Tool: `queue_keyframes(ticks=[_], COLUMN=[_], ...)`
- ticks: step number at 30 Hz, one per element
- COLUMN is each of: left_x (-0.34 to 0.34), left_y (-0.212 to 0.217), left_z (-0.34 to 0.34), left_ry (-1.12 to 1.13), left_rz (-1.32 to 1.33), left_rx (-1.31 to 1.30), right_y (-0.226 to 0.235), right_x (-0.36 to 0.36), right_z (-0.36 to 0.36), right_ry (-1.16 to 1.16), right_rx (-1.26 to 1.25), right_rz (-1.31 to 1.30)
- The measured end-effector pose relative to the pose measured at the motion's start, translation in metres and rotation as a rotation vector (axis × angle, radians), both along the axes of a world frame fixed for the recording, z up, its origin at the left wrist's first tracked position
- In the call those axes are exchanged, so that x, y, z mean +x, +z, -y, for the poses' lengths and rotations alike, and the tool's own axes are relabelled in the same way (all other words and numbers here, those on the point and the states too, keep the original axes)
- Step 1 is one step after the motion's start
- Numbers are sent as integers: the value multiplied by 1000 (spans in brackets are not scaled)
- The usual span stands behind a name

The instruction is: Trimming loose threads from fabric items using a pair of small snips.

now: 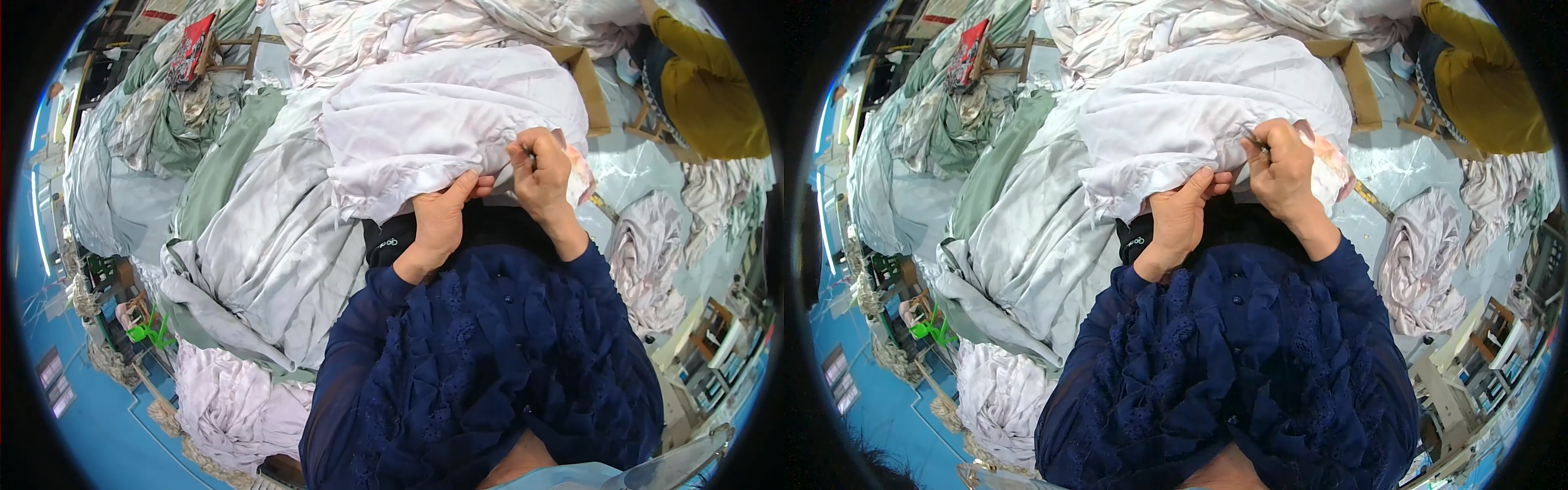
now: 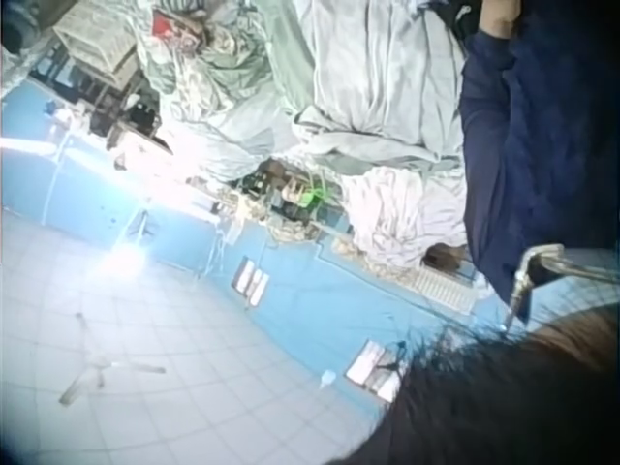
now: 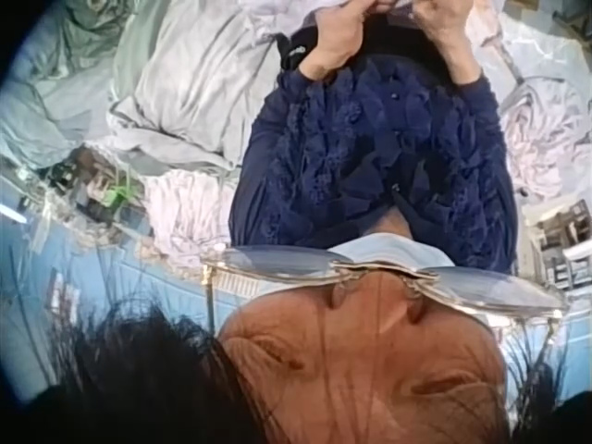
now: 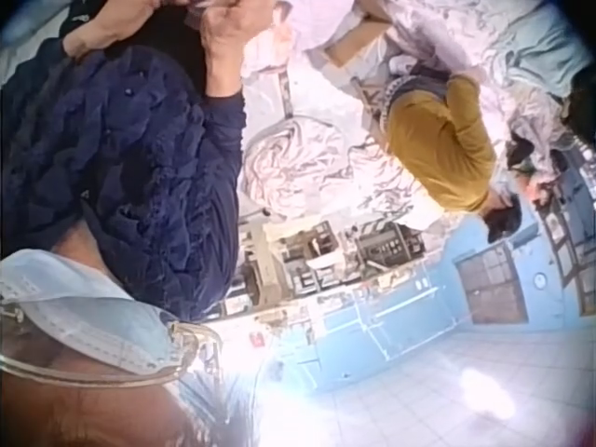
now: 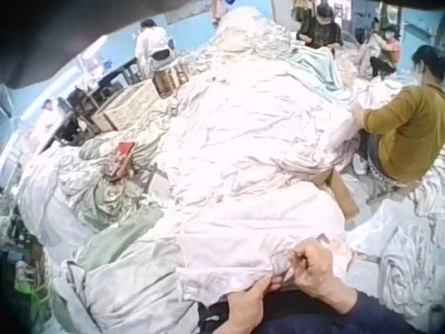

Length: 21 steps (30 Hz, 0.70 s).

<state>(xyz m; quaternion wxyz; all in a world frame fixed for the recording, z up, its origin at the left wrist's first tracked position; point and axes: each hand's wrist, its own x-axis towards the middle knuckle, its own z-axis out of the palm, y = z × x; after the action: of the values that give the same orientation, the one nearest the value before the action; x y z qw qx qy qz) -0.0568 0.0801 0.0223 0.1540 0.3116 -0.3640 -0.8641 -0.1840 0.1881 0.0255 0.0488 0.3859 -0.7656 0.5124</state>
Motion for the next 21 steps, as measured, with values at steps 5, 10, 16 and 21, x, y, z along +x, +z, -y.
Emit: queue_keyframes(ticks=[5,10,16,21], left_x=[0,0,-3,3], left_y=[-4,-6,-9,-15], left_z=[-1,1,-4,-3], left_ry=[10,-8,15,35], left_rz=[-4,-4,-35,-64], left_rx=[-11,5,23,8], right_y=[-6,6,20,9], right_x=[-19,-37,4,10], right_z=[-17,-29,-13,2], right_ry=[-231,-289,242,336], right_rx=[26,37,58,114], right_rz=[-40,-74,325,410])
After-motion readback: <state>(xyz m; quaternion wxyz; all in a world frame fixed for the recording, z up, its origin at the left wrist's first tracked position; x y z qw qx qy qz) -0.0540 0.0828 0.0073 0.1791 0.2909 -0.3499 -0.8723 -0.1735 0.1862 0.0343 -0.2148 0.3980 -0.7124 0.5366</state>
